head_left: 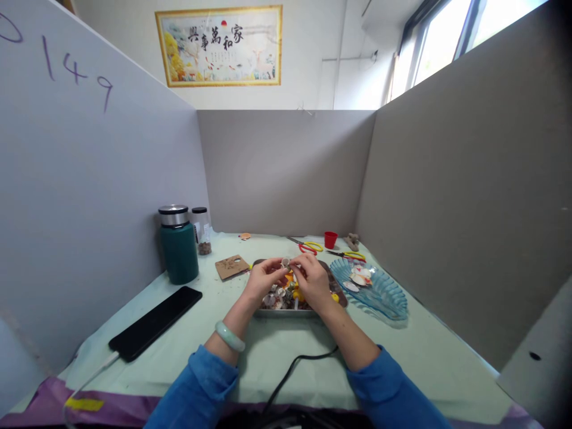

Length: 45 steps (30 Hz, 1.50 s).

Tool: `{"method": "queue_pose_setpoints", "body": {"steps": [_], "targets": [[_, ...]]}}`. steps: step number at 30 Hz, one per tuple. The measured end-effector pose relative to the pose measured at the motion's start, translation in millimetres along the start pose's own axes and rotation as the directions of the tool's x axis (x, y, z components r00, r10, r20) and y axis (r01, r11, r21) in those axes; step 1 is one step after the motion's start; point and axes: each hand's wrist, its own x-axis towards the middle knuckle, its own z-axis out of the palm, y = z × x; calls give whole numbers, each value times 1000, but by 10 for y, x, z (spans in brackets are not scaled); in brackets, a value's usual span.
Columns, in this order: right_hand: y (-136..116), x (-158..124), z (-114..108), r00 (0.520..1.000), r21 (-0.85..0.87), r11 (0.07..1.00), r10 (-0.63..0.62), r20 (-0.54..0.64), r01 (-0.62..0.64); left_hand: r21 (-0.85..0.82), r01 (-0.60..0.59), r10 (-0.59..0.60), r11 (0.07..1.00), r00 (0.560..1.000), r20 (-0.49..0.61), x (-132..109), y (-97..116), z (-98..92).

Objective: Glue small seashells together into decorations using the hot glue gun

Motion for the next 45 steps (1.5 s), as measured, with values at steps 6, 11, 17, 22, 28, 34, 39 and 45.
{"method": "queue_pose_setpoints", "body": {"steps": [6,11,17,22,28,34,39,45], "targets": [[-6,-10,-4,1000,-71,997,-12,22,14,4,-6,6,1000,1000,-10,9,-17,-2],[-6,-16,-12,999,-118,993,-19,41,24,3,-3,3,1000,1000,-12,30,-66,-14],[-13,-39,-6,998,-190,981,-29,64,40,25,-7,7,1000,1000,-11,42,-92,-7],[-40,-24,-11,1000,-83,996,-23,17,24,29,11,-10,1000,999,-52,20,-49,10],[-21,-13,-18,999,-32,999,-14,-37,13,6,19,-19,1000,997,-74,21,-37,1],[-23,-31,-11,998,-96,995,-16,56,21,58,-21,24,998,999,-40,44,-99,-13],[-31,-37,-10,997,-143,989,-19,76,30,87,-28,30,996,999,-26,41,-84,-5],[4,-45,2,997,-180,983,-9,75,22,85,11,-9,996,1000,-24,14,-33,14]]}}
